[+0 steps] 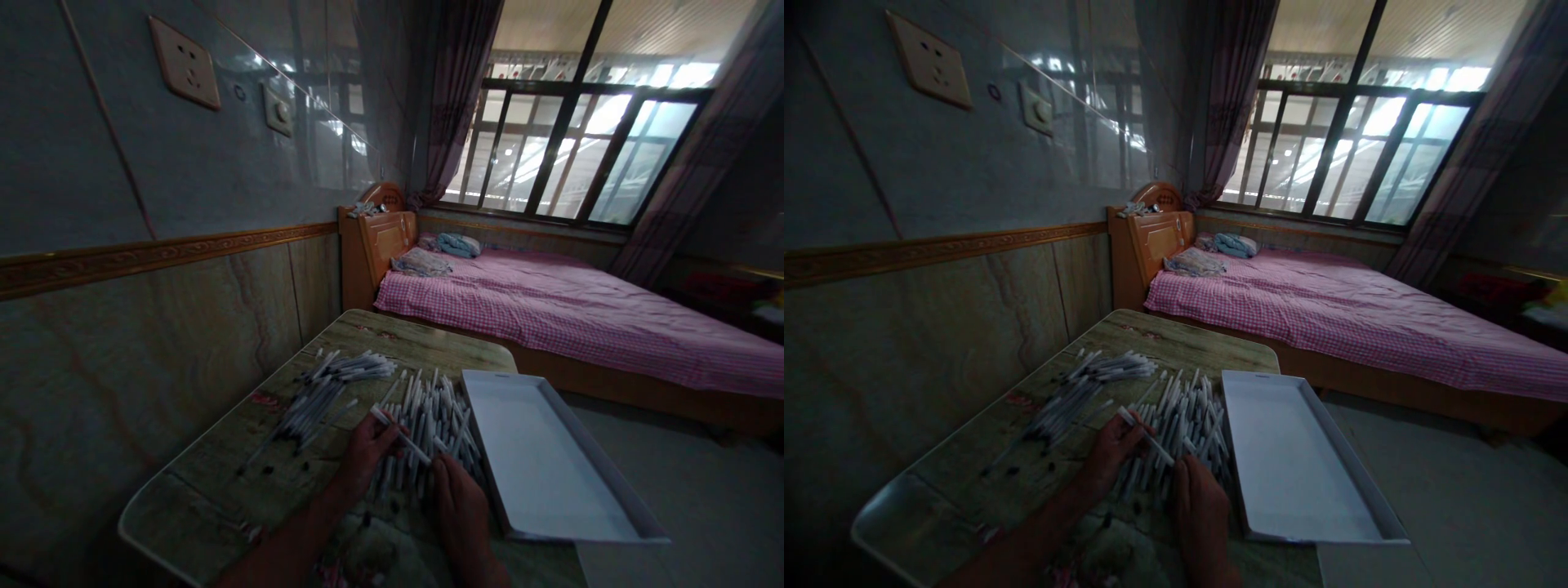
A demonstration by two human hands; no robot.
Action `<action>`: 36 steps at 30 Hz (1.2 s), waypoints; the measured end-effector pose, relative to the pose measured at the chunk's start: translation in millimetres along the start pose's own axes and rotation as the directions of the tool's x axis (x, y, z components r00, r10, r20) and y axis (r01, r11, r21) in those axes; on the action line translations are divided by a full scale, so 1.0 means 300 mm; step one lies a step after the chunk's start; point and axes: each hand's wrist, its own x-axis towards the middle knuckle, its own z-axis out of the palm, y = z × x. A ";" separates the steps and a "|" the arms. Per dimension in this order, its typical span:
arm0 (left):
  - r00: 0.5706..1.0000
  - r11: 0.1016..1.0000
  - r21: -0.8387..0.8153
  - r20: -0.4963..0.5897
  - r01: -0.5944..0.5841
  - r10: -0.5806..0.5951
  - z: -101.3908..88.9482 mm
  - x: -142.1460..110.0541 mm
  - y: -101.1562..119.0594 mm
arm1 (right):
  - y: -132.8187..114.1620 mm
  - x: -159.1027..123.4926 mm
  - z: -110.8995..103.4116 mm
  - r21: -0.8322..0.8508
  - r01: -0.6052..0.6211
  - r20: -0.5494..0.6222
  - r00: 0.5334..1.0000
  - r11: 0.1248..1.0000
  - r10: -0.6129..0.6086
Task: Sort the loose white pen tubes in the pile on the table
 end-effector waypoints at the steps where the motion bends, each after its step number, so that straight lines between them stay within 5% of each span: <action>1: 1.000 1.000 0.001 0.000 0.000 0.000 -0.002 0.003 -0.004 | 0.004 0.000 0.002 -0.006 0.002 -0.001 1.000 1.000 -0.002; 16: 1.000 1.000 0.022 -0.023 0.001 -0.001 0.006 0.027 -0.024 | -0.011 0.013 -0.017 0.150 -0.106 0.010 0.994 0.983 0.105; 36: 0.999 1.000 -0.008 -0.029 0.021 -0.021 0.008 0.036 -0.024 | 0.043 -0.005 -0.005 0.100 -0.101 0.035 0.995 0.990 0.098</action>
